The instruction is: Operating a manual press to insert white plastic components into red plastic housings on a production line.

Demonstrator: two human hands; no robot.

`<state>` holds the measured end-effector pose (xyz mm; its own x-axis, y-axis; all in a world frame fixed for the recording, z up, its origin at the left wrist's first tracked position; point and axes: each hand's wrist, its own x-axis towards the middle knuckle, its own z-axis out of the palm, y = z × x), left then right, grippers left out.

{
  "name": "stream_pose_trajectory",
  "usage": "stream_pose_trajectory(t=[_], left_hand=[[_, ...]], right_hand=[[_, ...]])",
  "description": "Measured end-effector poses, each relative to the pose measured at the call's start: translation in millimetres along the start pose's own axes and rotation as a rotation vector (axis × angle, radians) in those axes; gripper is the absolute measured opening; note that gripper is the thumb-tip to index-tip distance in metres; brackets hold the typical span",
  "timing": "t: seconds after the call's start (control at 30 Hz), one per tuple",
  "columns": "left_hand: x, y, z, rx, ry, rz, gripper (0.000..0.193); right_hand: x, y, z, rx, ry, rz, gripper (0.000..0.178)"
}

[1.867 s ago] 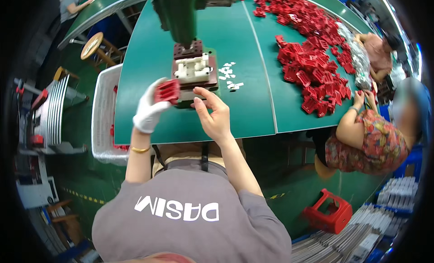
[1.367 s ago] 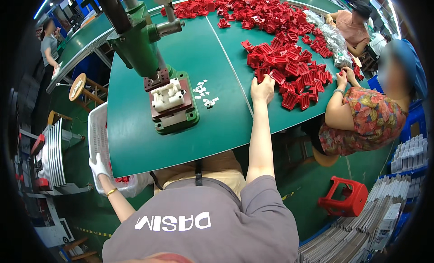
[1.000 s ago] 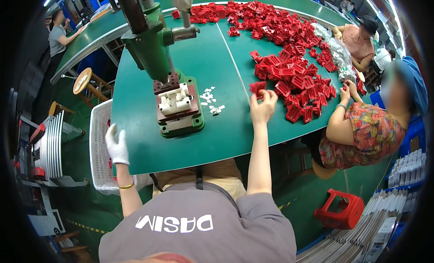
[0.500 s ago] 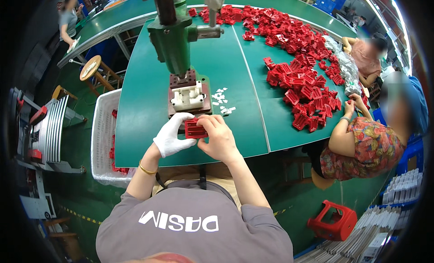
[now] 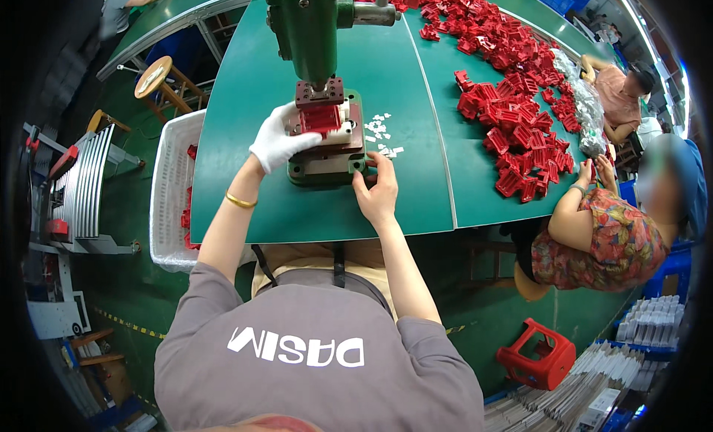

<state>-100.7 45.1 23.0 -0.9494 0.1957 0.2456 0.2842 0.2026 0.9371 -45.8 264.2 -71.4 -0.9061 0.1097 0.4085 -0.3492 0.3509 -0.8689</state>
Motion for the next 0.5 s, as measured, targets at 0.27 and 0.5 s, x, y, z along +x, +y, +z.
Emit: stream_pose_trajectory(t=[0.27,0.5], left_hand=[[27,-14,-6,0.234,-0.022,-0.022,0.046],[35,-11,-17,0.543,-0.148,0.194,0.041]], right_hand=[[-5,0,-1,-0.048,0.007,-0.020,0.026],[-1,-3,-2,-0.089,0.001,-0.041,0.027]])
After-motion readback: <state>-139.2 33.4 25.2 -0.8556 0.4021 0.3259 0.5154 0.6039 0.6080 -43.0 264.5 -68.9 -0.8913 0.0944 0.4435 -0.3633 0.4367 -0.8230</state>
